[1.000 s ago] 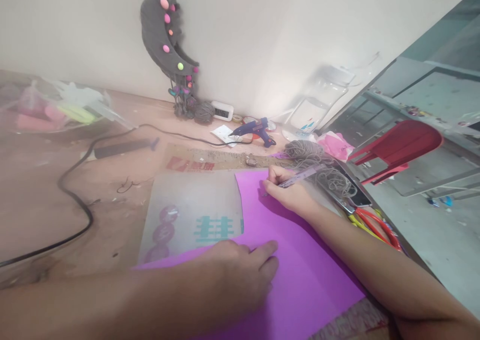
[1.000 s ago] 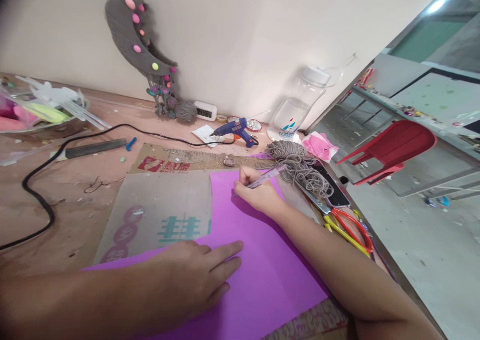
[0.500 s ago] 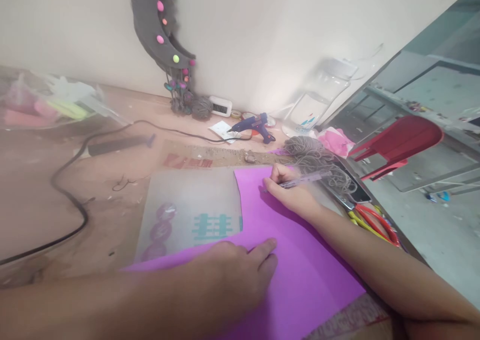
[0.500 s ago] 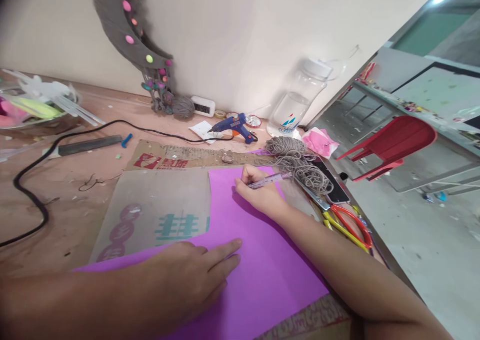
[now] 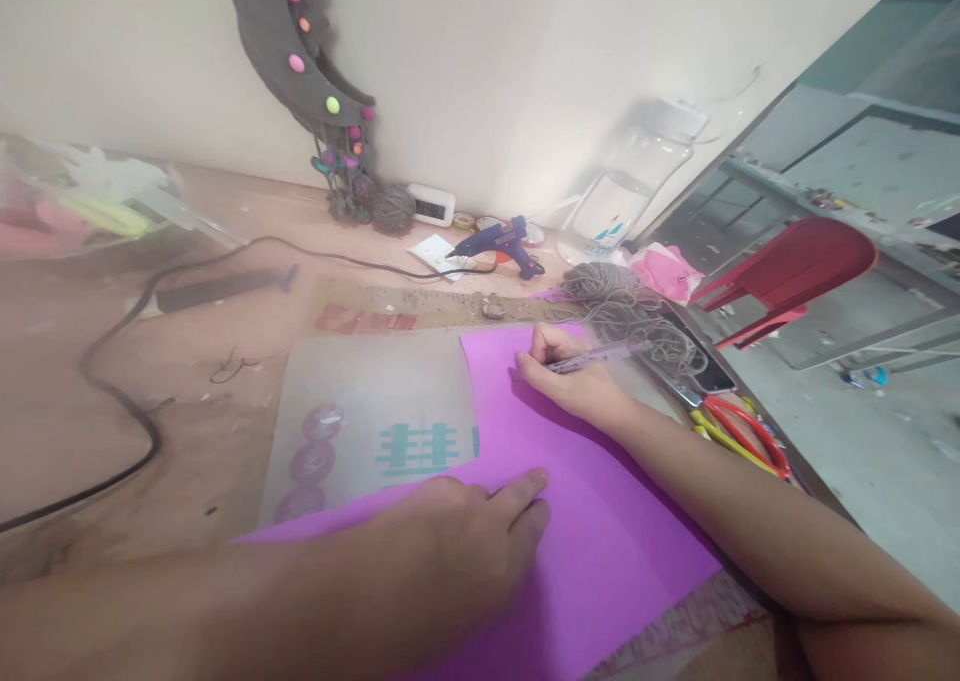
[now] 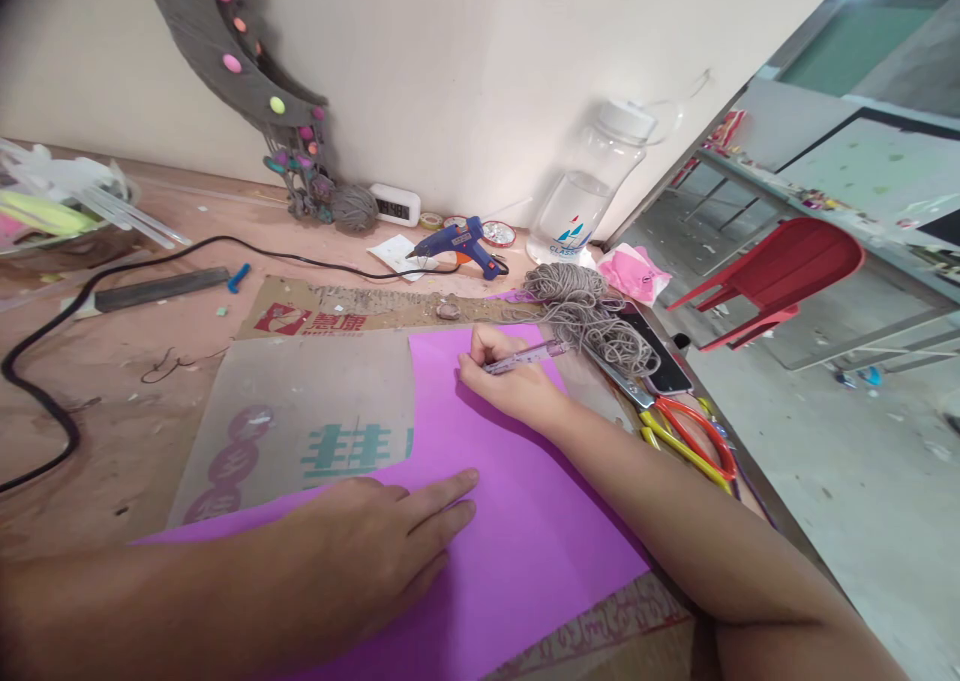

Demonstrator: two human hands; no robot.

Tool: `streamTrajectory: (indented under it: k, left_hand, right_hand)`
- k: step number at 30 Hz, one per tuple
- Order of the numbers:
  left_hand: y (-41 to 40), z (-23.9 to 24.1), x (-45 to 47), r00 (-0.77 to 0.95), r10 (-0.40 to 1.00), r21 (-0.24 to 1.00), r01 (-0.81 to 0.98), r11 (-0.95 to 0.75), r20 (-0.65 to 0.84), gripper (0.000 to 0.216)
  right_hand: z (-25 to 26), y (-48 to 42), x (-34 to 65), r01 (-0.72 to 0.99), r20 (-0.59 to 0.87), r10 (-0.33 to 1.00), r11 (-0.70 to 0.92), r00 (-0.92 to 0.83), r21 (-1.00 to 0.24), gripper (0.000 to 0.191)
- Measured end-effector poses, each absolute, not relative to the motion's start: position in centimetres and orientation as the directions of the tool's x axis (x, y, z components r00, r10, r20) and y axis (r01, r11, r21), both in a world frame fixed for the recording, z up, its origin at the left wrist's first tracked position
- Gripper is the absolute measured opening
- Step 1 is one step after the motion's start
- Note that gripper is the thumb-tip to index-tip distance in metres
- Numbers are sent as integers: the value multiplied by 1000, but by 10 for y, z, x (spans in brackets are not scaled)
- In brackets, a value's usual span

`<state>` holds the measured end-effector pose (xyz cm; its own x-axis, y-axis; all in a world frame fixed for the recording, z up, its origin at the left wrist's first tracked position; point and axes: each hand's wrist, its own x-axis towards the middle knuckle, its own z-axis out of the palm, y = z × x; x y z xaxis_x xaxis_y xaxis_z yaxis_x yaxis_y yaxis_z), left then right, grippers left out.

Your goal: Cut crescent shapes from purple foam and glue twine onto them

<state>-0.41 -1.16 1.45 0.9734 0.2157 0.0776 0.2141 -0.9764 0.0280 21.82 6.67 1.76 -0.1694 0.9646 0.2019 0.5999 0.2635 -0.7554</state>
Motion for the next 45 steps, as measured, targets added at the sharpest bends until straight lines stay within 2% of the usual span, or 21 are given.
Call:
streamTrajectory:
  k: [17,23,30,38,45]
  left_hand:
    - [-10,14,-3,967,223,41,220,-975,122,38]
    - [-10,19,-3,974,212,55,208,-977,82,40]
    - [-9,19,-2,971,229,43,226,-973,74,39]
    - [-10,16,-3,972,220,84,213,-973,87,36]
    - [-9,21,-3,971,226,30,224,-974,79,36]
  right_hand:
    - [17,65,219,581,192,967,254,-167,-773,32]
    - [15,63,219,579,143,974,219,-173,-786,34]
    - [19,56,214,611,120,966,238,-227,-755,31]
    - [20,46,207,552,115,947,271,-301,-788,32]
    - [25,39,197,553,44,941,236,-337,-799,33]
